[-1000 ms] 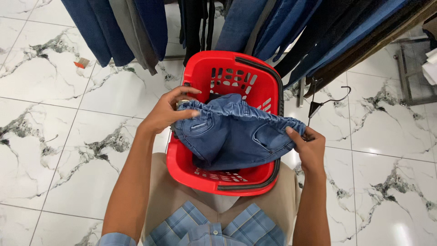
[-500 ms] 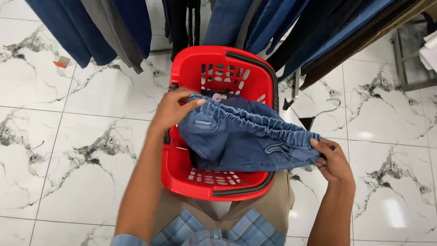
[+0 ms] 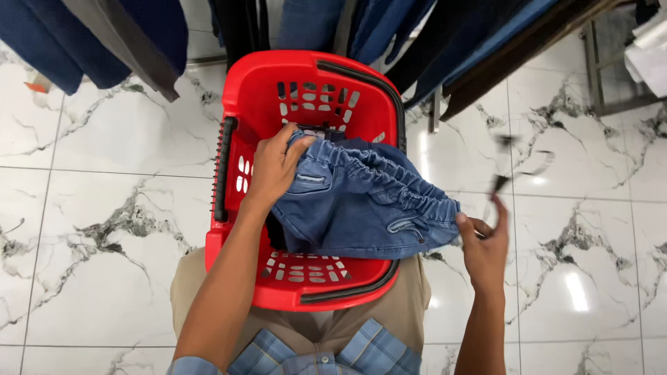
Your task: The person picks up pants from a red basket, secures them onto hangers using built-in clips, and hangs the hangers onto a metal clothing rack.
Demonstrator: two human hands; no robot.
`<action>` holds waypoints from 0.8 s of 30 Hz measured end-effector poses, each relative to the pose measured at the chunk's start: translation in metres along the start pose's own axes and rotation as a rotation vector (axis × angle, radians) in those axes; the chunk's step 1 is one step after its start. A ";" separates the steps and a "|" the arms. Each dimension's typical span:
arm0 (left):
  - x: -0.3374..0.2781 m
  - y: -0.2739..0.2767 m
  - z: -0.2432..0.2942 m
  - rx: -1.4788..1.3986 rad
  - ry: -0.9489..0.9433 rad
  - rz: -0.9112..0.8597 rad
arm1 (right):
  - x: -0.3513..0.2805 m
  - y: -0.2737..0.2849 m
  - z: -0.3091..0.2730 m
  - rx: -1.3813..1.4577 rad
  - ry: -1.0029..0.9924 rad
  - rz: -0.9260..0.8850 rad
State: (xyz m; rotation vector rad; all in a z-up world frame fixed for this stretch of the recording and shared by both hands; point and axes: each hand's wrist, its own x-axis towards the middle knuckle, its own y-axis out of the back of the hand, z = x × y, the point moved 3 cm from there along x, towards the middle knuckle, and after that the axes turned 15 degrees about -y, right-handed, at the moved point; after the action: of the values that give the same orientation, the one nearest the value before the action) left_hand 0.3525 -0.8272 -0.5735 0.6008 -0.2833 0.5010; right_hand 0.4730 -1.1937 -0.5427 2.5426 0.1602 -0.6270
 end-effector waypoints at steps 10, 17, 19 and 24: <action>-0.002 0.004 0.014 -0.226 0.052 0.089 | -0.059 0.003 -0.041 0.687 0.569 -0.935; -0.006 0.003 0.013 -0.539 -0.003 0.146 | 0.009 -0.046 0.020 0.953 0.012 -1.703; -0.007 0.002 0.017 -0.598 -0.006 0.125 | 0.019 -0.048 0.025 0.973 -0.049 -1.674; -0.010 0.011 0.035 -0.648 -0.009 0.047 | 0.056 -0.041 0.052 0.628 0.115 -1.109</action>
State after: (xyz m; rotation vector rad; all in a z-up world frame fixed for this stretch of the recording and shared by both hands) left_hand 0.3343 -0.8446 -0.5446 -0.0339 -0.4438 0.4202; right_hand 0.4926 -1.1849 -0.6267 2.9054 1.7180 -1.0232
